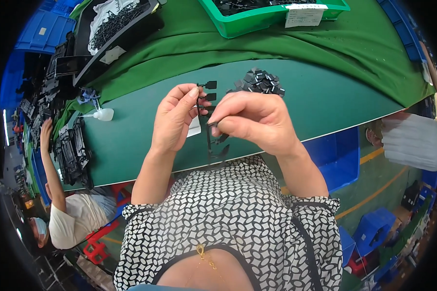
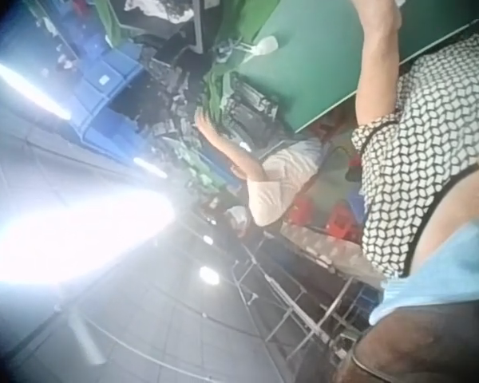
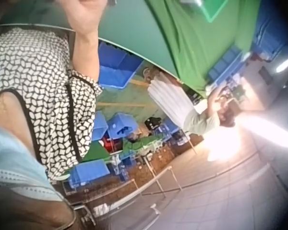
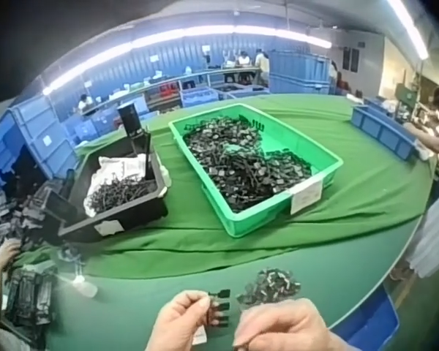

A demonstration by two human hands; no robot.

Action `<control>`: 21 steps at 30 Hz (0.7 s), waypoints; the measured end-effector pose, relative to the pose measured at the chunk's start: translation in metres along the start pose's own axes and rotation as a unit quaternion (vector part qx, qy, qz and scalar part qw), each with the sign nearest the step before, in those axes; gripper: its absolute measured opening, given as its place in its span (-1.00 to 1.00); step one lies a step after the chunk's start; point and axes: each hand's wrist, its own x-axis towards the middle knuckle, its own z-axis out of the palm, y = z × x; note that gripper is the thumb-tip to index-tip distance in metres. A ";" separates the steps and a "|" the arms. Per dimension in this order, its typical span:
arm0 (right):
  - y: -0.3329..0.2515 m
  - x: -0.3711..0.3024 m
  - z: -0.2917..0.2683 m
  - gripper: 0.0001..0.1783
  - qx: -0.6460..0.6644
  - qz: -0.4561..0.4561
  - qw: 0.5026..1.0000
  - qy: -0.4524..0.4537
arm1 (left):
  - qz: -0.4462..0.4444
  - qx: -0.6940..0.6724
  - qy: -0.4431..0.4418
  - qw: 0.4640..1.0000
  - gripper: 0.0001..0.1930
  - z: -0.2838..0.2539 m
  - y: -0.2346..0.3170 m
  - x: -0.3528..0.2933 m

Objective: Assembling small plastic components onto a larger plastic housing at a factory workbench and storing them in a bin.

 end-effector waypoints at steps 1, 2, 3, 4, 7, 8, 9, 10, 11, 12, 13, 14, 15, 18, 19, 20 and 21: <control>0.000 0.002 0.004 -0.88 -0.068 0.026 0.997 0.013 | 0.000 0.000 0.000 1.000 -0.83 0.001 0.000 -0.001; 0.001 0.004 0.006 -0.89 -0.167 0.050 0.983 0.050 | 0.006 -0.004 -0.003 1.000 -0.82 0.005 0.002 -0.003; 0.003 0.006 0.008 -0.89 -0.264 0.074 0.958 0.086 | 0.011 -0.008 -0.007 1.000 -0.80 0.008 0.004 -0.005; 0.009 0.008 0.009 -0.89 -0.293 0.060 0.946 0.125 | 0.004 0.001 -0.013 1.000 -0.80 0.009 0.005 -0.006; 0.019 0.006 0.004 -0.88 -0.349 0.047 0.924 0.153 | -0.036 -0.044 -0.020 0.998 -0.79 0.007 0.004 -0.011; 0.021 0.006 0.005 -0.88 -0.348 0.048 0.923 0.154 | -0.038 -0.043 -0.021 0.998 -0.79 0.008 0.004 -0.011; 0.024 0.007 0.007 -0.88 -0.314 0.044 0.931 0.178 | -0.035 -0.056 -0.024 0.998 -0.80 0.010 0.004 -0.010; 0.025 0.007 0.008 -0.89 -0.279 0.040 0.938 0.202 | -0.032 -0.068 -0.028 0.997 -0.80 0.011 0.004 -0.010; 0.025 0.006 0.008 -0.89 -0.279 0.039 0.938 0.203 | -0.033 -0.068 -0.029 0.997 -0.80 0.012 0.003 -0.011; 0.024 0.005 0.008 -0.87 -0.293 0.045 0.936 0.190 | -0.020 -0.051 -0.013 0.998 -0.81 0.014 0.002 -0.012; 0.024 0.005 0.008 -0.85 -0.308 0.051 0.933 0.177 | -0.007 -0.034 0.003 0.999 -0.81 0.015 0.001 -0.014; 0.024 0.004 0.007 -0.85 -0.308 0.051 0.933 0.179 | -0.008 -0.033 0.001 0.999 -0.81 0.014 0.000 -0.014; 0.024 0.003 0.006 -0.82 -0.261 0.074 0.941 0.204 | -0.004 -0.040 -0.003 0.999 -0.82 0.011 -0.002 -0.014; 0.021 0.003 0.000 -0.78 -0.242 0.087 0.939 0.229 | 0.004 -0.050 -0.005 0.999 -0.83 0.008 -0.005 -0.016; 0.020 0.003 -0.003 -0.79 -0.210 0.135 0.945 0.213 | 0.008 -0.053 -0.003 0.999 -0.83 0.007 -0.005 -0.017; 0.019 0.002 -0.004 -0.78 -0.177 0.183 0.947 0.196 | 0.007 -0.052 -0.003 0.999 -0.83 0.008 -0.005 -0.018; 0.026 0.000 -0.003 -0.74 -0.212 0.159 0.949 0.169 | 0.006 -0.064 -0.006 0.998 -0.83 0.009 -0.006 -0.019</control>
